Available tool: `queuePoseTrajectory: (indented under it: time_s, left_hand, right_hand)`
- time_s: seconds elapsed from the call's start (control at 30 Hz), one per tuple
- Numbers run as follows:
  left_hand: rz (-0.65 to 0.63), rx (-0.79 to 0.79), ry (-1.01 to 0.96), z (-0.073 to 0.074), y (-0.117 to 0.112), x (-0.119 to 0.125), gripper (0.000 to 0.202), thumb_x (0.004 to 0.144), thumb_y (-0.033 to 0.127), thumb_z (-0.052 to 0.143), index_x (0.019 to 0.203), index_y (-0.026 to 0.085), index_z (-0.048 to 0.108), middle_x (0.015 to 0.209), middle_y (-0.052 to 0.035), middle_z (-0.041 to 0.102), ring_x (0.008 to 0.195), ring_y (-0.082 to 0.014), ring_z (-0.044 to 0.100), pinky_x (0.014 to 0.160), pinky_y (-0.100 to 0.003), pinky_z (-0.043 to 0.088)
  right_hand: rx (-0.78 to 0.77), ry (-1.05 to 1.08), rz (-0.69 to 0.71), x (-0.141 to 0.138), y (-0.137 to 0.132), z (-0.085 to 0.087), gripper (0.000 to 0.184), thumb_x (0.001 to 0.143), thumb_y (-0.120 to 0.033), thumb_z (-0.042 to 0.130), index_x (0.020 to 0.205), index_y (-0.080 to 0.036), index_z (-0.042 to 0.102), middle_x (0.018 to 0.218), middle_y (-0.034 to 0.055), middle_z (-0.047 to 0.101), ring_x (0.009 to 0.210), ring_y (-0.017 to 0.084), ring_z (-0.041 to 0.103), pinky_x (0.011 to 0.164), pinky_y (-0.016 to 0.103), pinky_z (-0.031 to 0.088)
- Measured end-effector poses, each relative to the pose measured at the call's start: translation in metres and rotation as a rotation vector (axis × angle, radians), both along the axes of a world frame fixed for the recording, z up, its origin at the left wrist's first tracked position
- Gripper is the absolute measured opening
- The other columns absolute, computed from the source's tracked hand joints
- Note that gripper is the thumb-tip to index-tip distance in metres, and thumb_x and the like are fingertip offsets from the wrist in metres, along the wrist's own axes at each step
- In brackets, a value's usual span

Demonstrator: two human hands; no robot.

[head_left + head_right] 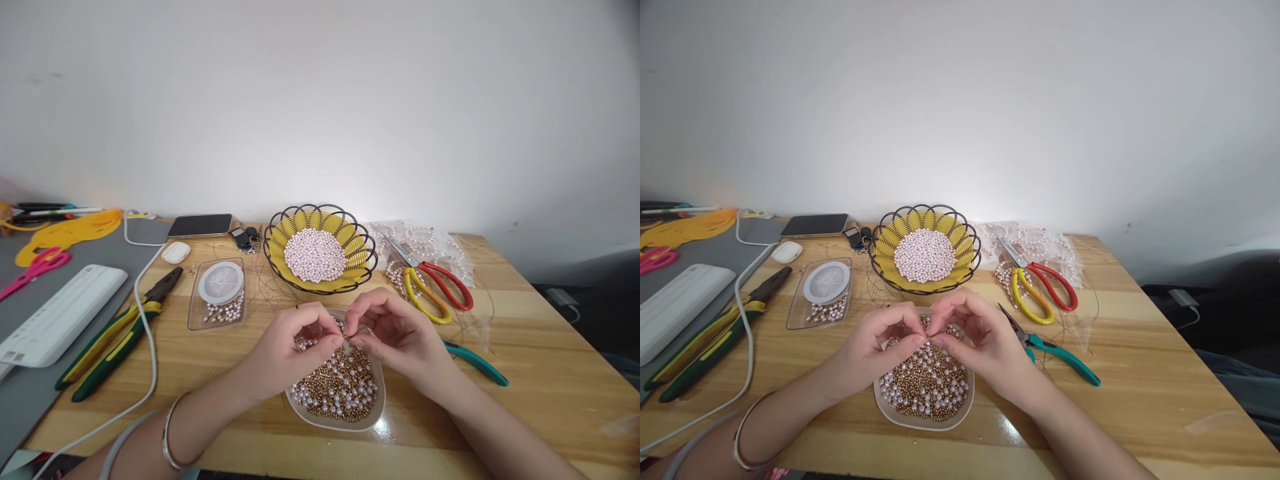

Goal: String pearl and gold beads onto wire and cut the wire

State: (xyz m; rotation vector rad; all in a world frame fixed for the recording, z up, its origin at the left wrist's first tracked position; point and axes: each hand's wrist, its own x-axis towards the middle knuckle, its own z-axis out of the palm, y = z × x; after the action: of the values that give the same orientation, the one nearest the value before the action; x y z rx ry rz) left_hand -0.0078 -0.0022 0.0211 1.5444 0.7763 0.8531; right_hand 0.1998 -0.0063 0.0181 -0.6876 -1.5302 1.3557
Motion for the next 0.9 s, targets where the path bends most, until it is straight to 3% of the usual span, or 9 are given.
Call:
queuePoseTrajectory:
  time_s: [0.27,0.43,0.63,0.9]
  left_hand:
    - [0.026,-0.018,0.030,0.001,0.000,0.000,0.014,0.090,0.024,0.064,0.080,0.015,0.063,0.072,0.0012,0.058,0.064,-0.0110,0.050,0.060,-0.023,0.040]
    - [0.066,-0.042,0.032,0.002,0.001,0.001,0.015,0.091,0.025,0.062,0.080,0.016,0.062,0.072,0.0005,0.059,0.065,-0.0118,0.052,0.060,-0.023,0.042]
    - [0.064,-0.047,0.047,0.001,0.001,0.001,0.012,0.090,0.024,0.062,0.080,0.017,0.062,0.074,-0.0003,0.061,0.067,-0.0128,0.055,0.061,-0.023,0.044]
    - [0.084,-0.041,0.063,0.003,0.003,0.001,0.014,0.089,0.026,0.062,0.079,0.016,0.062,0.072,0.0001,0.059,0.066,-0.0124,0.054,0.060,-0.023,0.043]
  right_hand:
    - [0.012,-0.062,-0.022,0.002,0.001,0.001,0.018,0.093,-0.016,0.071,0.107,-0.026,0.067,0.092,0.0013,0.067,0.086,0.015,0.066,0.077,0.028,0.056]
    - [0.130,-0.349,-0.130,0.010,0.007,0.004,0.002,0.095,-0.025,0.068,0.097,-0.024,0.067,0.083,0.0015,0.065,0.074,0.016,0.058,0.066,0.029,0.050]
    - [0.222,-0.699,-0.030,0.018,0.014,0.008,0.014,0.095,-0.025,0.066,0.082,-0.021,0.068,0.067,-0.0016,0.056,0.062,0.015,0.052,0.055,0.026,0.040]
    - [0.330,-0.852,-0.015,0.024,0.021,-0.003,0.016,0.094,-0.019,0.064,0.080,-0.021,0.070,0.072,0.0018,0.066,0.062,0.016,0.059,0.059,0.028,0.045]
